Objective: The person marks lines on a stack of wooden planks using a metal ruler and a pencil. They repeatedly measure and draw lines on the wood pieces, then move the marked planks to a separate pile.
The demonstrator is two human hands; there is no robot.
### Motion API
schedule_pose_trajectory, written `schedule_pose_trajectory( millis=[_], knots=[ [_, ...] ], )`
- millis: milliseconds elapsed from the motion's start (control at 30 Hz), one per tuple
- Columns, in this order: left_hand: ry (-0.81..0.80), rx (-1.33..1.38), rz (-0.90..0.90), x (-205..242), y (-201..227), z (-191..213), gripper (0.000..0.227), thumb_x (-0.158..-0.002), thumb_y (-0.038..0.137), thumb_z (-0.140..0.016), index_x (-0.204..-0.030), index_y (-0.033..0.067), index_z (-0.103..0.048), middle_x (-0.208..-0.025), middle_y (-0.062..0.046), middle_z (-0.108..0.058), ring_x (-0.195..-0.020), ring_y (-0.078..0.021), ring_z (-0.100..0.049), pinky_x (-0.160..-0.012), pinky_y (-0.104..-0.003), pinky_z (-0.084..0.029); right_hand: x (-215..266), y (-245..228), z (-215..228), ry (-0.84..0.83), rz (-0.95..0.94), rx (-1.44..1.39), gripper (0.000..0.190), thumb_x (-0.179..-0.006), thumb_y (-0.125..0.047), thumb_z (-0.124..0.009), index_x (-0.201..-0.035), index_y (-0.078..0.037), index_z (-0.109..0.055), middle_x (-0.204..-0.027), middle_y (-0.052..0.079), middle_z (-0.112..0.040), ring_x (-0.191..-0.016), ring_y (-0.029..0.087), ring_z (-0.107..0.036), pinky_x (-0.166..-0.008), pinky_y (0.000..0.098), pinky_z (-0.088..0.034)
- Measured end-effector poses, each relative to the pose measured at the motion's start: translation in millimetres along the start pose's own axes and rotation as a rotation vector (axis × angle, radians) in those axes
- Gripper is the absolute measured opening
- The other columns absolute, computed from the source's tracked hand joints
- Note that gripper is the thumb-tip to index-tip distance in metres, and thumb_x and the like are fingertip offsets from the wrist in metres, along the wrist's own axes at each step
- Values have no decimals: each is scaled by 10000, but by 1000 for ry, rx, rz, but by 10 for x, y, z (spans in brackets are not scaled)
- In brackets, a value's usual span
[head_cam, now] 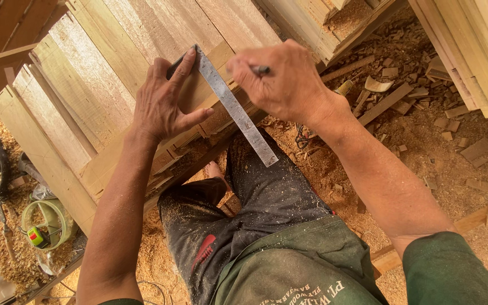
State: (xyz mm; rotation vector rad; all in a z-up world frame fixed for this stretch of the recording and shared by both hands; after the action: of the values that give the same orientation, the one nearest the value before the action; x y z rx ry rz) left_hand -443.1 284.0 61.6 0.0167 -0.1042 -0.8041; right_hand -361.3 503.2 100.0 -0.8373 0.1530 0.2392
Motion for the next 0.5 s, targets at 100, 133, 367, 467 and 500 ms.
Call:
schedule_pose_trajectory(
  millis=[100, 133, 367, 467, 500],
  knots=[
    [-1, 20, -4, 28, -11, -1, 1203, -758, 987, -400, -1703, 247, -311, -1123, -95, -416, -991, -240, -448, -724, -457, -472, -136, 91, -87, 79, 8, -67, 418, -1112, -428, -448, -1130, -134, -745, -639, -28, -624, -469, 88, -511, -422, 322, -450],
    [4, 24, -8, 20, -5, 1, 1204, -755, 989, -398, -1699, 247, -313, -1119, -95, -416, -990, -239, -449, -724, -457, -472, -195, 122, -145, 89, 1, -64, 422, -1109, -434, -453, -1190, -133, -738, -674, -26, -652, -498, 88, -537, -446, 325, -472],
    [-11, 0, -12, 3, 2, -14, 1222, -742, 998, -383, -1688, 226, -313, -1108, -96, -407, -970, -239, -437, -703, -459, -466, -364, 92, -381, 75, 67, 23, 448, -1140, -448, -450, -1038, -126, -744, -802, 52, -694, -748, 164, -630, -711, 373, -551],
    [-16, 1, -4, 0, -9, -12, 1231, -731, 1004, -377, -1683, 228, -319, -1102, -99, -399, -970, -237, -435, -694, -452, -469, -270, 175, -284, -94, -70, 6, 497, -1128, -441, -403, -936, -151, -759, -775, 34, -700, -739, 138, -624, -706, 366, -523],
    [-15, -10, -3, -2, -7, -8, 1229, -736, 1004, -378, -1687, 228, -318, -1101, -98, -399, -966, -237, -434, -695, -449, -467, -225, 151, -210, -120, -69, -37, 486, -1108, -446, -396, -963, -183, -779, -774, 8, -722, -736, 108, -633, -698, 356, -509]
  ],
)
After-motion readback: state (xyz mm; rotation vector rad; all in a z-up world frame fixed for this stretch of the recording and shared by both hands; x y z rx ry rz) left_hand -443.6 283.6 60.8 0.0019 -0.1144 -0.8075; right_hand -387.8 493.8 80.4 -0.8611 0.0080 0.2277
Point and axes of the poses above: each hand's wrist, its own x-axis away from the middle knuckle, its own z-axis out of the back of the hand, y = z × x, the point moved 8 cm from there along -x, towards the middle knuckle
